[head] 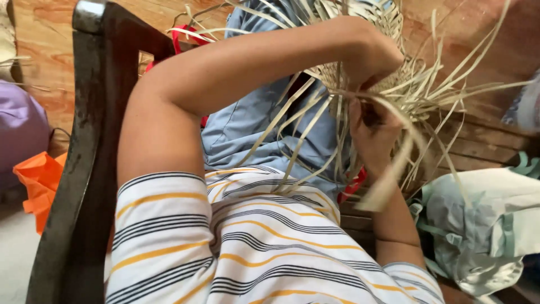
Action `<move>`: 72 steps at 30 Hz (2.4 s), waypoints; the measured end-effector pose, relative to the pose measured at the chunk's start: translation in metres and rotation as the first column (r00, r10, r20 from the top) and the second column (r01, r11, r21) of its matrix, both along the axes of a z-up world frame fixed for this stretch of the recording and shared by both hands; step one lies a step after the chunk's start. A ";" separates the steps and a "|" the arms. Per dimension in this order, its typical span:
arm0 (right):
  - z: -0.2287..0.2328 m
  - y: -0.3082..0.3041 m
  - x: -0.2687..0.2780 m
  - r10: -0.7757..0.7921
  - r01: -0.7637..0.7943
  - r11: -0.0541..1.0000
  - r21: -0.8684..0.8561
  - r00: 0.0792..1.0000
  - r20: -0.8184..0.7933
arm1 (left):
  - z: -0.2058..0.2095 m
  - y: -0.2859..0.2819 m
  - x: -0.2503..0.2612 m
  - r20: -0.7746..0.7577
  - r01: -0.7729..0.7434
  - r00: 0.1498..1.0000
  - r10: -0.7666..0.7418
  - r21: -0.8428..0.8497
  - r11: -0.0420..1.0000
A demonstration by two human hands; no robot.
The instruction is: Weaving thin bamboo strips together to create a basket or mat structure.
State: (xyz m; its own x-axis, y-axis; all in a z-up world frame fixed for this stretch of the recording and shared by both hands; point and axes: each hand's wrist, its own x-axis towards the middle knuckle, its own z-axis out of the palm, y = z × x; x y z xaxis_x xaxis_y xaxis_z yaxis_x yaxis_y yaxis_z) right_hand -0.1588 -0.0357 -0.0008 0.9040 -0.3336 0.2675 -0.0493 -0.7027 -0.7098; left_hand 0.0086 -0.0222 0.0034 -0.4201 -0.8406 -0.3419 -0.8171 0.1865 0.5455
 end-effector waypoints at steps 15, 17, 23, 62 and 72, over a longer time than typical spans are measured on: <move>0.011 -0.018 0.003 -0.036 0.036 0.999 0.006 0.993 -0.115 | -0.034 0.013 -0.001 -0.241 -0.154 0.962 0.125 -0.105 0.983; 0.010 -0.019 0.003 -0.038 0.041 0.999 0.022 0.991 -0.130 | -0.036 0.013 -0.001 -0.235 -0.161 0.964 0.125 -0.140 0.977; 0.003 -0.023 0.001 -0.069 0.077 0.995 0.057 0.988 -0.138 | -0.041 0.009 -0.004 -0.168 -0.235 0.964 0.206 -0.176 0.956; -0.015 -0.076 0.002 0.350 -0.161 0.744 0.648 0.920 -0.174 | -0.041 0.013 -0.095 0.370 -0.286 0.682 0.631 -0.658 0.696; -0.020 -0.079 0.004 0.327 -0.018 0.781 0.624 0.863 -0.385 | -0.034 0.036 -0.122 0.412 -0.116 0.563 0.716 -0.819 0.562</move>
